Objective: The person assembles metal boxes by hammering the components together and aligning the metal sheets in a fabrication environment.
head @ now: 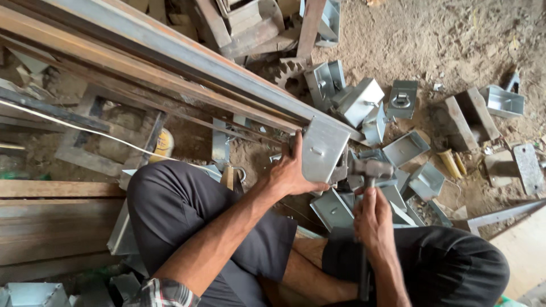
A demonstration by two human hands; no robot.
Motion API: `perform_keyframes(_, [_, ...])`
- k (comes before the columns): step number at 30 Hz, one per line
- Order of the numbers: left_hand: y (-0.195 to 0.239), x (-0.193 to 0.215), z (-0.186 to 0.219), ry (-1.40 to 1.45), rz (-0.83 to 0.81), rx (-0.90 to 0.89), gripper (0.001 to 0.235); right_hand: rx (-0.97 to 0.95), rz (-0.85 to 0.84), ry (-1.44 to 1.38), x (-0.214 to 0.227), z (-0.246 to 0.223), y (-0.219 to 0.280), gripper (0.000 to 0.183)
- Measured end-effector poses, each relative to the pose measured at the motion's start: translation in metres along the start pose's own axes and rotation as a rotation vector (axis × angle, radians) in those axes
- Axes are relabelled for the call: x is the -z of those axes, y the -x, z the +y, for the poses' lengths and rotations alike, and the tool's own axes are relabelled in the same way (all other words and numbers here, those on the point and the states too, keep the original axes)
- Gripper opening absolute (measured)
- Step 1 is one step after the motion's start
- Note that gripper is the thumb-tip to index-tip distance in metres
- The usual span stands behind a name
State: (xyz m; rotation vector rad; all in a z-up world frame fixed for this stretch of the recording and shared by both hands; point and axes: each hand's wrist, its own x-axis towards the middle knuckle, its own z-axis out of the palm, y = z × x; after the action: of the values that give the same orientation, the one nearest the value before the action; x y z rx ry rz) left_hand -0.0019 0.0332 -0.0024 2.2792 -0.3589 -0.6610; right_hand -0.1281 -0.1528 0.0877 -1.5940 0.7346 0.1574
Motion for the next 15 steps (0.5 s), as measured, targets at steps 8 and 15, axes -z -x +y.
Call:
perform_keyframes(8, [0.0,-0.004,-0.002,0.073,-0.034,0.045,0.166,0.542,0.084,0.693,-0.01,-0.057,-0.01,0.03])
perform_keyframes(15, [0.008,0.014,0.013,0.025,-0.114,0.169,0.163,0.552,-0.106,0.888,-0.034,-0.053,-0.031,0.029])
